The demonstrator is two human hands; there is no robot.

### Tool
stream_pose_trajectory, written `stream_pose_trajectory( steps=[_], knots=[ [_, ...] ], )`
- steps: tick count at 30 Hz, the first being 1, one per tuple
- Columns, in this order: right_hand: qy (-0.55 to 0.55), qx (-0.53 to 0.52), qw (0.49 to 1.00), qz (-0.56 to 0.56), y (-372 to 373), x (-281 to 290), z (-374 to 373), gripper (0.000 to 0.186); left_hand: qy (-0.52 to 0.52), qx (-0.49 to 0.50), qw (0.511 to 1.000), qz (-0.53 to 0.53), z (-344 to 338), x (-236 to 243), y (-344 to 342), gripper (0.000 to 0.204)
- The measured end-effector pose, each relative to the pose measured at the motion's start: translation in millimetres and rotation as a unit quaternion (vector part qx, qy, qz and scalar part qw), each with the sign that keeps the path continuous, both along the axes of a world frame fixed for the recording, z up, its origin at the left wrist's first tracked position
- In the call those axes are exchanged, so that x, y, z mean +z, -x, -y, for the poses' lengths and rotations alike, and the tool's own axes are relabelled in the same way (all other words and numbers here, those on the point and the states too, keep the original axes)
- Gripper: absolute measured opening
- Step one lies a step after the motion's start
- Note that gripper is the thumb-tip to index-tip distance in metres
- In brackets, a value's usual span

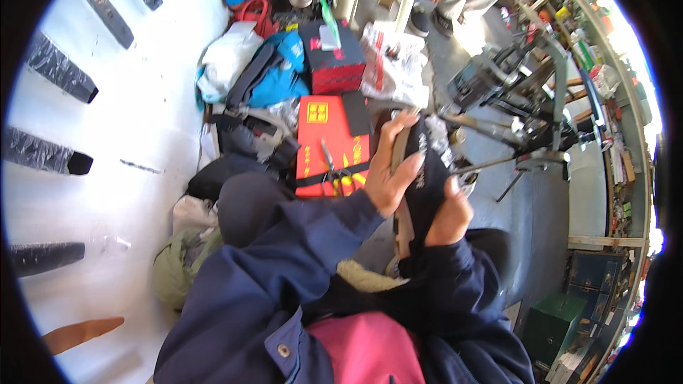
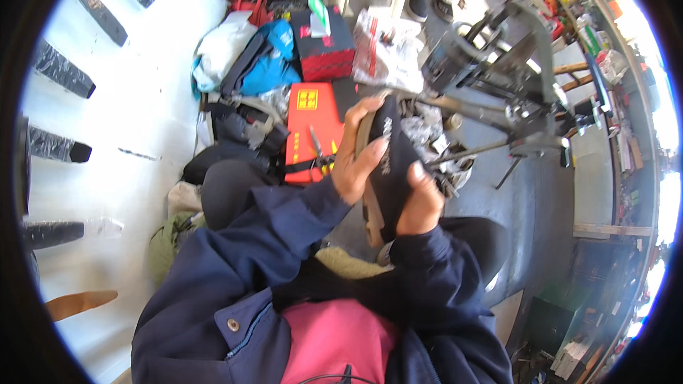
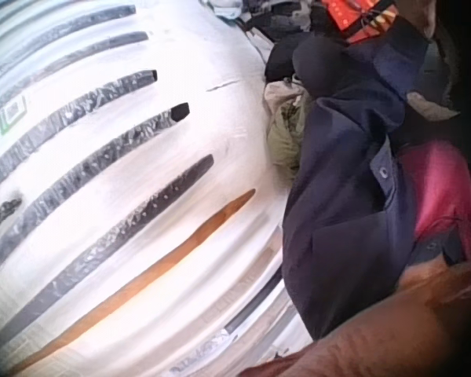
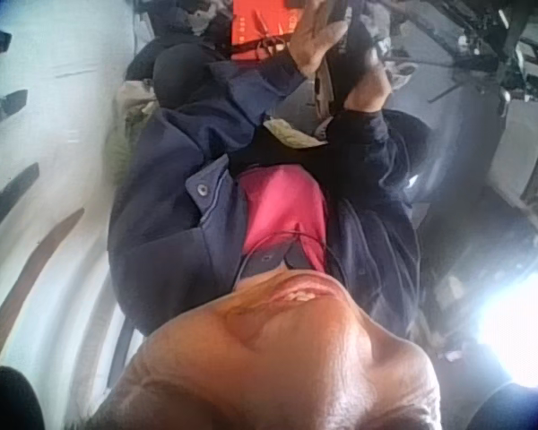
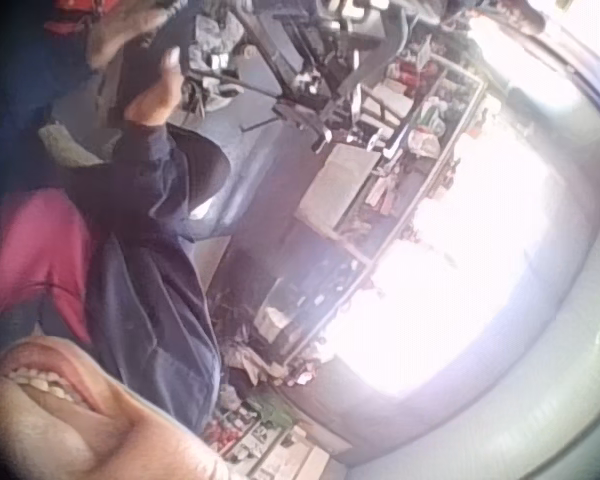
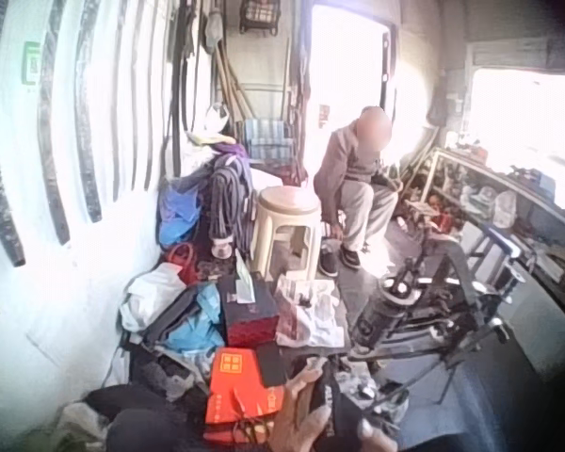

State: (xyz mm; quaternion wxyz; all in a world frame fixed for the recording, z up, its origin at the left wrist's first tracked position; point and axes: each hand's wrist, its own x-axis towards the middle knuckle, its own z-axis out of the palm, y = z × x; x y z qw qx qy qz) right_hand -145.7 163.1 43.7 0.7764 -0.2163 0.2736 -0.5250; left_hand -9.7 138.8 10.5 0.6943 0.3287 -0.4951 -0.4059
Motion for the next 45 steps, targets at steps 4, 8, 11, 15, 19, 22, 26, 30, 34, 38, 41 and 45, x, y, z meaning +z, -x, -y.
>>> stream_pose_trajectory(
  steps=[4,8,11,15,19,22,26,30,34,38,41,45],
  knots=[
    [0.065,-0.009,0.991,-0.115,-5,0,0,0.060,0.016,-0.006,1.000,-0.010,1,0,0,0.056],
    [0.088,0.012,0.991,-0.098,-4,4,-2,0.063,-0.018,-0.027,0.999,-0.024,-3,2,2,0.055],
    [0.089,0.018,0.990,-0.103,-4,5,-2,0.067,-0.024,-0.032,0.999,-0.028,-3,3,1,0.054],
    [0.101,0.032,0.989,-0.099,-5,7,-3,0.068,-0.025,-0.024,0.999,-0.019,-2,4,0,0.054],
    [0.102,0.038,0.989,-0.101,-6,12,-4,0.067,-0.032,-0.035,0.998,-0.042,-2,3,1,0.054],
    [0.100,0.034,0.987,-0.119,-6,14,-4,0.065,-0.031,-0.036,0.998,-0.043,-3,3,1,0.054],
    [0.070,0.039,0.990,-0.113,-4,13,-3,0.061,-0.040,-0.044,0.997,-0.052,-4,2,1,0.053],
    [0.039,0.030,0.993,-0.111,-3,10,-1,0.059,-0.034,-0.031,0.998,-0.040,-4,0,2,0.053],
    [0.019,0.028,0.994,-0.106,-2,10,0,0.059,-0.038,-0.026,0.998,-0.031,-5,-2,3,0.053],
    [0.014,0.031,0.994,-0.106,0,10,1,0.059,-0.044,-0.030,0.998,-0.044,-4,-5,5,0.054],
    [0.006,0.030,0.995,-0.098,2,7,3,0.057,-0.044,-0.029,0.998,-0.035,-3,-7,5,0.053],
    [-0.012,0.041,0.997,-0.067,5,4,5,0.054,-0.038,-0.038,0.998,-0.033,-5,-7,6,0.053]
  ],
)
